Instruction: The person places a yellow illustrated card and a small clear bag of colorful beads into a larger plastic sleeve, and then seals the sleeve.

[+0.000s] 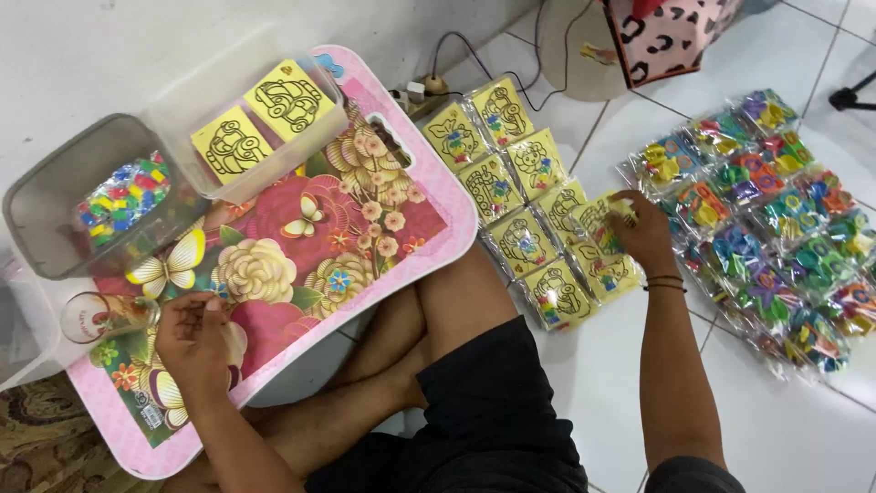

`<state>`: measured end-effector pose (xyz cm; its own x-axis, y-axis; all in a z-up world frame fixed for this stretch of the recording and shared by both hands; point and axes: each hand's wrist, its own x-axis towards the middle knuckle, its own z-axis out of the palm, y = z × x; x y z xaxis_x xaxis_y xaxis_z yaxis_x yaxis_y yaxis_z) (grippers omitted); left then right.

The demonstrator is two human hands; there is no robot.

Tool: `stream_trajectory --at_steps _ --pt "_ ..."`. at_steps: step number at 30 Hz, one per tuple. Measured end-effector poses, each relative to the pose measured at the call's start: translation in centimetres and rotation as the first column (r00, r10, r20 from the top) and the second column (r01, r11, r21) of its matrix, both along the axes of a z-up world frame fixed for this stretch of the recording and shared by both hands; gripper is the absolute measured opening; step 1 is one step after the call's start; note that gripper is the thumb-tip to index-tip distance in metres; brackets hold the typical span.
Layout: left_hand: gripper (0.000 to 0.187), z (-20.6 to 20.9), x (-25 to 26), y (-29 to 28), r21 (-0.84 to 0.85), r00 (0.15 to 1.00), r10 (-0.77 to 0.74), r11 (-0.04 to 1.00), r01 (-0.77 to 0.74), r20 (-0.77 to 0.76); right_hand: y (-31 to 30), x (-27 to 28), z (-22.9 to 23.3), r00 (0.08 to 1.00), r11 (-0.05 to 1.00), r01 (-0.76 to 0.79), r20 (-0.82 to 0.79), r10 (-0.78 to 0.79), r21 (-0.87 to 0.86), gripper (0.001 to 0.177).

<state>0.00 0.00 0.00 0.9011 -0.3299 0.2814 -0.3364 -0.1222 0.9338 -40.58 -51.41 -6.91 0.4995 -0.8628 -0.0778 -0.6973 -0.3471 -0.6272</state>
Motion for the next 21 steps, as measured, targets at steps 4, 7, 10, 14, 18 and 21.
stream_trajectory --at_steps 4,7,10,14,18,21 --pt "0.012 2.4 -1.1 -0.7 0.115 0.985 0.044 0.993 -0.025 -0.167 2.2 -1.7 -1.3 0.993 0.982 -0.119 -0.015 0.118 -0.148 0.034" --pt "0.013 2.3 -1.2 -0.6 0.104 0.986 0.044 0.994 -0.027 -0.163 3.2 -2.8 -3.2 0.960 0.973 -0.128 -0.270 0.073 -0.193 0.045" --pt "0.015 2.1 -1.1 -0.4 0.106 0.990 0.024 0.994 -0.009 -0.140 3.7 -3.4 -4.8 0.913 0.938 -0.148 -0.407 0.008 -0.315 0.051" --pt "0.014 2.3 -1.4 -0.5 0.119 0.988 0.040 0.993 -0.022 -0.147 3.9 -3.9 -5.5 0.913 0.939 -0.116 -0.407 -0.028 -0.324 0.048" --pt "0.012 2.4 -1.4 -0.4 0.132 0.989 0.034 0.991 -0.015 -0.142 3.9 -3.8 -5.1 0.929 0.964 -0.088 -0.369 -0.011 -0.250 0.049" --pt "0.012 2.7 -1.6 -0.6 0.117 0.989 0.032 0.993 -0.015 -0.145 3.7 -3.9 -4.9 0.957 0.953 -0.067 -0.289 -0.022 -0.294 0.046"
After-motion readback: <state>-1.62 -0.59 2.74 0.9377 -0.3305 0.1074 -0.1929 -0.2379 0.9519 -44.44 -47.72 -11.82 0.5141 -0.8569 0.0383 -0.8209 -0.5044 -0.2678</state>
